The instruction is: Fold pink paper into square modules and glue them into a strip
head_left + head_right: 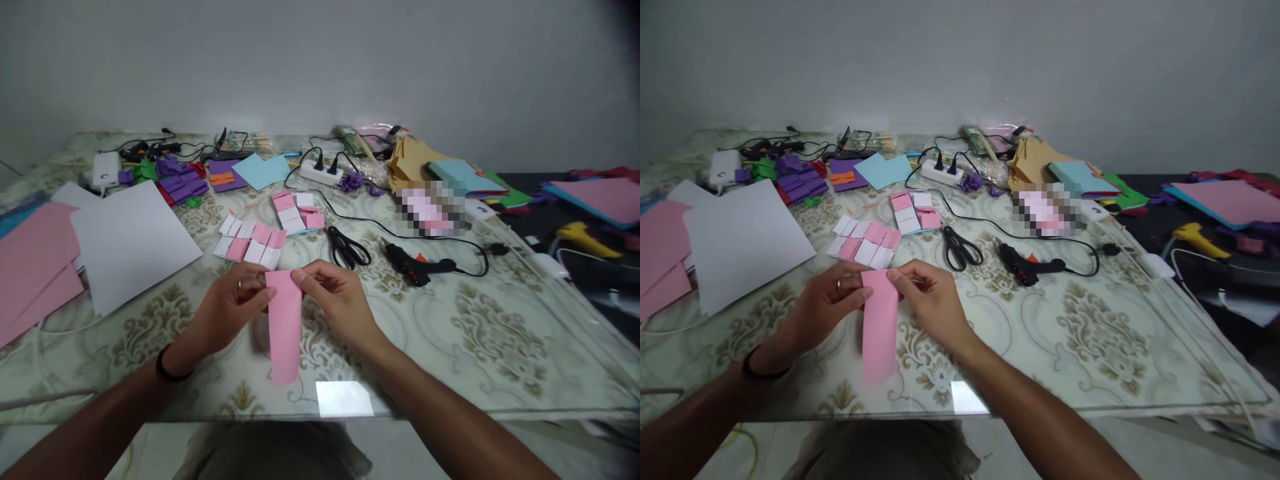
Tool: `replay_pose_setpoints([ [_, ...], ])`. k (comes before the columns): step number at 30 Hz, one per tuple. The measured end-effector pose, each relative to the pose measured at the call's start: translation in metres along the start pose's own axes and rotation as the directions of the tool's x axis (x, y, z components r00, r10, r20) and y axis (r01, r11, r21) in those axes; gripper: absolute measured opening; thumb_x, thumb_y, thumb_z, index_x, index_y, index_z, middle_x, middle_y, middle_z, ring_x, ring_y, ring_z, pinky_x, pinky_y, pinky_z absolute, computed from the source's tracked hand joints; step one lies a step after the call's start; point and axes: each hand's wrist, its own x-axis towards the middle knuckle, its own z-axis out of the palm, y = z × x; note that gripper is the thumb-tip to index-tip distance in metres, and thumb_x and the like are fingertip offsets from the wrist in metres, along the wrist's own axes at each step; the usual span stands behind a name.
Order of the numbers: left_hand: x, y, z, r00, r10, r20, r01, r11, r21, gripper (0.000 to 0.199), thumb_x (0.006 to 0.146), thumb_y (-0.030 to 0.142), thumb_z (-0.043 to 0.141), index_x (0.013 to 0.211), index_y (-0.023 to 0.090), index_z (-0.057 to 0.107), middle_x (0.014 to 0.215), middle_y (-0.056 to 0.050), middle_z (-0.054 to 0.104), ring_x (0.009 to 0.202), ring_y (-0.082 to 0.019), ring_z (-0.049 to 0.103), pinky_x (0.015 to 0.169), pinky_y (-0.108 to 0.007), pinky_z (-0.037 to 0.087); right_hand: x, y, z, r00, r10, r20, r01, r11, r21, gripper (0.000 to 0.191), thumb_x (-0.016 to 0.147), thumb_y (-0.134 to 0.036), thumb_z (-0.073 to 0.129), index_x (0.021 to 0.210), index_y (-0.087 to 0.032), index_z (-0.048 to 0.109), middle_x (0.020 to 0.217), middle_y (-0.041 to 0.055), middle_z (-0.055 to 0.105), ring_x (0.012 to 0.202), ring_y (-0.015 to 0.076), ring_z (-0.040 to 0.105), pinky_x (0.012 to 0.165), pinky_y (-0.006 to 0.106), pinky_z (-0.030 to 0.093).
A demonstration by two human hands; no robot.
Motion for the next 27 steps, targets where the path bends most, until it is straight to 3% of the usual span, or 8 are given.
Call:
replay_pose_setpoints([
  [1,0.0,0.0,-0.002,0.998,-0.025,0.052,0.022,0.999,0.044,0.012,0.095,0.032,0.067,0.096,0.02,0.068,0.074,0.002,0.07,0.073,-0.015,0.072,0.07,-0.024,0.059,0.0,0.001,0.0,1.0,-0.001,-0.003,0.001,1.0,-0.001,0.028,0.087,-0.045,0.076,0.075,-0.02,0.073,0.071,0.001,0.07,0.067,0.0162,0.061,0.066,0.029,0.05],
  [4,0.0,0.002,-0.006,0.994,-0.039,0.105,0.022,0.987,0.161,0.028,0.097,0.037,0.064,0.077,0.019,0.069,0.072,0.001,0.071,0.07,-0.015,0.073,0.067,-0.023,0.057,0.002,0.002,-0.001,1.0,0.002,-0.009,-0.003,1.0,-0.005,0.028,0.087,-0.045,0.077,0.076,-0.02,0.074,0.072,0.0011,0.07,0.068,0.0166,0.062,0.066,0.03,0.051],
  [8,0.001,0.001,-0.007,0.998,-0.04,0.058,0.031,0.988,0.151,0.025,0.095,0.038,0.066,0.079,0.019,0.071,0.071,0.001,0.072,0.069,-0.016,0.074,0.065,-0.023,0.058,0.004,0.005,0.001,1.0,0.025,-0.007,-0.025,1.0,0.018,0.027,0.087,-0.045,0.077,0.077,-0.02,0.074,0.073,0.0008,0.071,0.069,0.0164,0.062,0.069,0.03,0.051],
  [13,0.006,-0.001,-0.007,0.997,-0.072,-0.042,0.074,0.996,0.051,0.023,0.087,0.041,0.077,0.08,0.02,0.075,0.074,0.001,0.075,0.072,-0.018,0.075,0.068,-0.025,0.063,0.007,0.008,0.001,0.981,0.148,0.124,-0.153,0.987,0.04,0.032,0.083,-0.051,0.079,0.081,-0.019,0.077,0.075,0.0019,0.072,0.07,0.0162,0.062,0.071,0.03,0.049],
  [16,0.009,-0.001,-0.007,0.994,-0.094,-0.06,0.095,0.995,0.015,0.024,0.082,0.043,0.081,0.079,0.02,0.076,0.074,0.001,0.076,0.072,-0.02,0.075,0.068,-0.027,0.066,0.008,0.011,0.0,0.974,0.184,0.135,-0.189,0.982,0.025,0.036,0.08,-0.053,0.082,0.075,-0.018,0.076,0.07,0.0015,0.07,0.067,0.0158,0.061,0.069,0.03,0.047],
  [22,0.01,-0.003,-0.009,0.995,-0.095,0.018,0.095,0.995,0.001,0.026,0.084,0.045,0.079,0.084,0.019,0.076,0.076,-0.001,0.077,0.074,-0.022,0.077,0.074,-0.033,0.067,0.011,0.015,-0.001,0.983,0.151,0.104,-0.154,0.988,0.02,0.034,0.081,-0.05,0.081,0.075,-0.017,0.076,0.07,0.0022,0.07,0.066,0.0152,0.06,0.067,0.029,0.045],
  [27,0.01,-0.006,-0.011,0.982,-0.159,0.106,0.155,0.987,0.041,0.025,0.082,0.041,0.08,0.086,0.016,0.076,0.085,-0.004,0.08,0.079,-0.023,0.079,0.074,-0.03,0.065,0.013,0.016,-0.003,0.99,0.126,0.07,-0.127,0.992,0.013,0.038,0.079,-0.052,0.082,0.072,-0.016,0.074,0.067,0.001,0.067,0.064,0.0141,0.057,0.065,0.028,0.043],
])
